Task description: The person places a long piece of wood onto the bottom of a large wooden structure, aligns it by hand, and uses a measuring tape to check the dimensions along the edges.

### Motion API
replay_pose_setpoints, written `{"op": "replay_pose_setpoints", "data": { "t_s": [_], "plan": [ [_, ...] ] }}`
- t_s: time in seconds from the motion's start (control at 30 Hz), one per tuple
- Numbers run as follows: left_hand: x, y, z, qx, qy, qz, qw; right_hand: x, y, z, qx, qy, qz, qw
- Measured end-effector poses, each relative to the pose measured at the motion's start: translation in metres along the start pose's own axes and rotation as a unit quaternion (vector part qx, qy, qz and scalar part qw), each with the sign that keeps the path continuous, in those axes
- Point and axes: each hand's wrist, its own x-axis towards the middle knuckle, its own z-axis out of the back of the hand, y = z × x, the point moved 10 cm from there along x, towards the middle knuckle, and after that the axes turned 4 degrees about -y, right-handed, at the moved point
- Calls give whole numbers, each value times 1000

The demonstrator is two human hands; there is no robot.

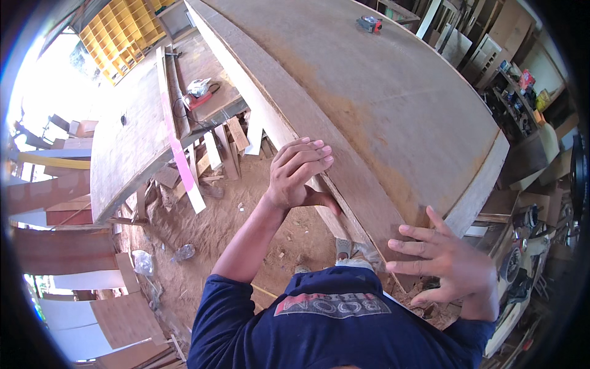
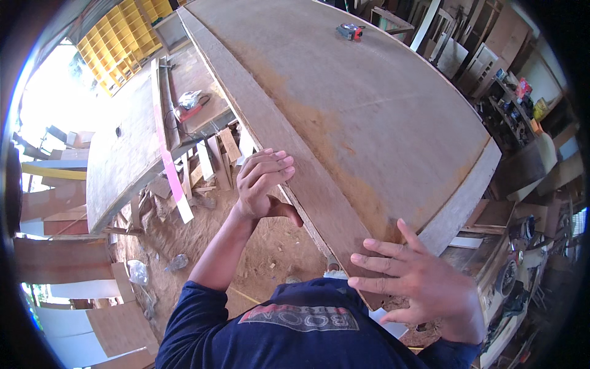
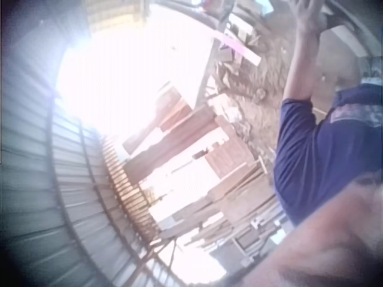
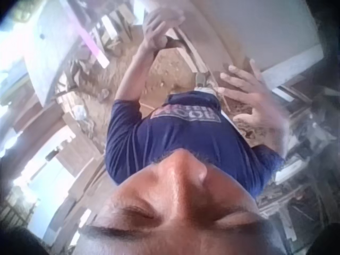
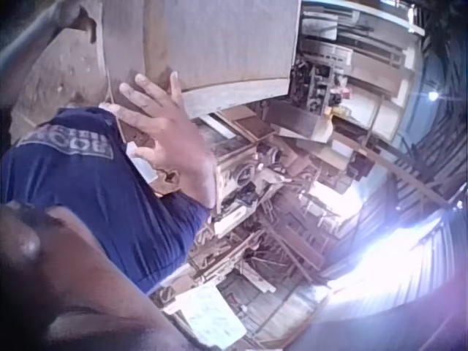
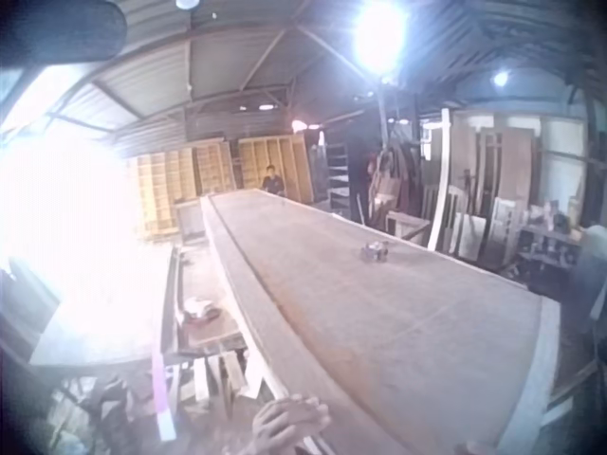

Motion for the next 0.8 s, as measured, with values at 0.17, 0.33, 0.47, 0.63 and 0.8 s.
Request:
{"op": "replay_pose_setpoints", "data": {
  "t_s": [0.17, 0.33, 0.47, 0.63, 0.8],
  "plan": [
    [-2, 9, -2, -1, 22, 10, 1000, 56, 9, 33, -58, -86, 29, 994],
    [23, 48, 9, 92, 84, 37, 992, 117, 0, 32, -169, -128, 63, 975],
    [15, 91, 14, 88, 101, 70, 989, 127, 7, 36, -181, -84, 71, 977],
    [11, 89, 12, 56, 49, 44, 996, 131, 12, 44, -166, -63, 80, 981],
    [10, 93, 21, 50, 53, 61, 995, 230, 7, 101, -78, -74, 50, 993]
  ]
}}
